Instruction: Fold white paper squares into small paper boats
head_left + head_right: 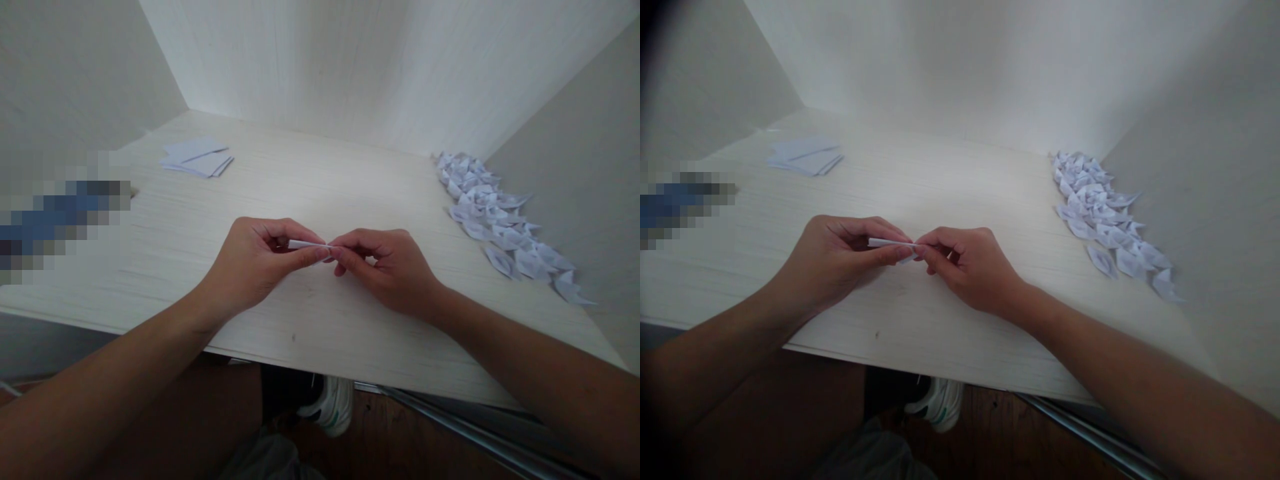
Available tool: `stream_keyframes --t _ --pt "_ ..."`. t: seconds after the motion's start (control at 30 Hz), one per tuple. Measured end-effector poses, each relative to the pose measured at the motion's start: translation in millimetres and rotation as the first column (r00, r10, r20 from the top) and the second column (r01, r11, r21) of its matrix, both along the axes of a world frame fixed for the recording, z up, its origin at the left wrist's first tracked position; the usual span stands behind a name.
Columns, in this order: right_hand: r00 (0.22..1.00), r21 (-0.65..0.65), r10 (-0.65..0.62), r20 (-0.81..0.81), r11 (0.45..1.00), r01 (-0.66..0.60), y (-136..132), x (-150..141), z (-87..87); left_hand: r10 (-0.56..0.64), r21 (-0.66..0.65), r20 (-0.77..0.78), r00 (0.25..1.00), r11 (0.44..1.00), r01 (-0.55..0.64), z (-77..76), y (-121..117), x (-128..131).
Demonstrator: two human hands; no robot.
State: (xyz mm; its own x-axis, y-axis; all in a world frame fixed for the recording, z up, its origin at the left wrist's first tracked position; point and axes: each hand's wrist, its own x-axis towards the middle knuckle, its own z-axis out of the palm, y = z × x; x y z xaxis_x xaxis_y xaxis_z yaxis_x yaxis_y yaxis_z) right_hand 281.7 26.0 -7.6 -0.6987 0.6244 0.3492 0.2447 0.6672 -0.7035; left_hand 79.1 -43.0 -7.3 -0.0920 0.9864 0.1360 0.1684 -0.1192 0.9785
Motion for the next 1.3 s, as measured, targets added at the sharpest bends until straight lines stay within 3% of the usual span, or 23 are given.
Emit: stream_keyframes --t 0.33,0.53,0.7,0.87,1.3 --pt "0.996 0.014 0.091 -0.005 0.996 -0.090 -1 -1 3.4 -0.081 0.051 -0.008 0.997 0.995 0.081 0.6 1 -1" --pt "0.989 -0.167 0.147 -0.008 0.975 -0.146 -2 0 9.5 -0.120 -0.051 0.075 0.990 0.991 0.124 -4.1 2 -6" --pt "0.994 -0.319 0.110 -0.014 0.942 -0.108 -1 1 10.1 -0.088 -0.125 0.183 0.979 0.986 0.112 -5.0 5 -13" --pt "0.995 -0.444 0.097 -0.007 0.892 -0.090 0 0 11.7 -0.070 -0.180 0.173 0.982 0.978 0.101 -3.9 8 -15" --pt "0.994 -0.562 0.106 -0.016 0.821 -0.097 12 2 7.0 -0.003 -0.293 0.161 0.987 0.955 0.051 0.5 11 -17"
